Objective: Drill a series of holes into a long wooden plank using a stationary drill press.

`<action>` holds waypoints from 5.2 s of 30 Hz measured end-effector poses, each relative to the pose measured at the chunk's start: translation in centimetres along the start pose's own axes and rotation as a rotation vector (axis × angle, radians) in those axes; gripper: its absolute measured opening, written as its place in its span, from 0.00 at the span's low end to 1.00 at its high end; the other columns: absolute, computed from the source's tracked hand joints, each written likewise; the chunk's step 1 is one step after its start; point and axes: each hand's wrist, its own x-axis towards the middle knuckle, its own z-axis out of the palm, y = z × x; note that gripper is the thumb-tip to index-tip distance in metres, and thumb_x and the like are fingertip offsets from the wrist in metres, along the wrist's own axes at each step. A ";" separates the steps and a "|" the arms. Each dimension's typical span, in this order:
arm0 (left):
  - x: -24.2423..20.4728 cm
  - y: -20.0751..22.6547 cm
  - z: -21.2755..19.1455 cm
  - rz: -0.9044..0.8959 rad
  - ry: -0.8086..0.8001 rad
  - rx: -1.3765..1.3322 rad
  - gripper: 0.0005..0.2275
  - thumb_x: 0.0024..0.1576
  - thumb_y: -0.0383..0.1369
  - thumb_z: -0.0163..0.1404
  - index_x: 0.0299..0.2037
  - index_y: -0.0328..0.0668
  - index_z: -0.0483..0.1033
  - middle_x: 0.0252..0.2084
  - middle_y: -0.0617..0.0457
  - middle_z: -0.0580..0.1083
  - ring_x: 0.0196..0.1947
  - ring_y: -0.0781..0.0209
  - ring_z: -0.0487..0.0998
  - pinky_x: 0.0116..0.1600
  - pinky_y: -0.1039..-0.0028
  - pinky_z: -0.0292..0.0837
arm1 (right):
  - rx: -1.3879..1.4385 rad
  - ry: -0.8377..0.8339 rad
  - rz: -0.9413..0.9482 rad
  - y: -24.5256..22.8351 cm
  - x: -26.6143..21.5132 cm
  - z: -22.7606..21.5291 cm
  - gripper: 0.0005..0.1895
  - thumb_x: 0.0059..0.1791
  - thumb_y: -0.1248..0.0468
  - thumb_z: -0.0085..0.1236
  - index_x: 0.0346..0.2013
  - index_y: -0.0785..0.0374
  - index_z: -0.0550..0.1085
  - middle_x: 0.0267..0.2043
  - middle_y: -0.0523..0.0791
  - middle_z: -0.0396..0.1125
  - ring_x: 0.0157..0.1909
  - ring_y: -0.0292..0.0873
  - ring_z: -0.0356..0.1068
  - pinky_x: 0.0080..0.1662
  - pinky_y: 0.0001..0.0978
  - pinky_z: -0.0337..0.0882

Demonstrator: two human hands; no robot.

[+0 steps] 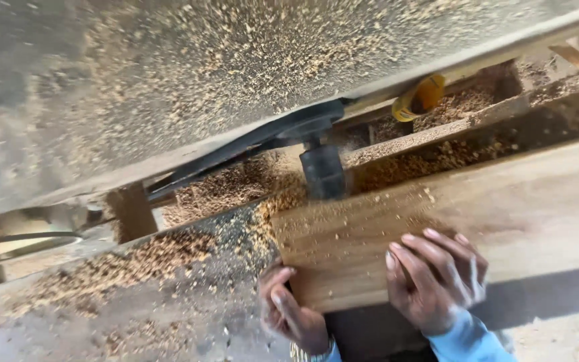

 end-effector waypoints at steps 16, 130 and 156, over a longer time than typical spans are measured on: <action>0.1 1.1 -2.3 0.014 -0.097 0.027 0.14 0.70 0.34 0.44 0.40 0.32 0.79 0.37 0.50 0.77 0.39 0.64 0.75 0.50 0.72 0.72 | 0.127 0.174 -0.101 0.2 -1.5 -2.7 0.07 0.50 0.59 0.62 0.42 0.53 0.79 0.49 0.41 0.72 0.56 0.47 0.69 0.62 0.50 0.64; -4.3 3.2 -5.9 -0.321 -0.692 0.446 0.39 0.63 0.42 0.49 0.76 0.26 0.38 0.78 0.31 0.50 0.80 0.38 0.48 0.80 0.48 0.34 | 0.178 -0.708 -0.309 6.8 3.9 -2.3 0.32 0.40 0.41 0.66 0.45 0.62 0.73 0.51 0.47 0.74 0.57 0.50 0.73 0.60 0.47 0.67; -3.4 3.7 -4.6 -0.503 -0.687 0.419 0.40 0.63 0.44 0.48 0.76 0.30 0.37 0.75 0.34 0.57 0.76 0.39 0.56 0.78 0.49 0.36 | 0.115 -0.850 -0.337 9.0 3.6 -2.1 0.35 0.40 0.36 0.64 0.47 0.60 0.73 0.46 0.46 0.76 0.52 0.44 0.76 0.65 0.47 0.68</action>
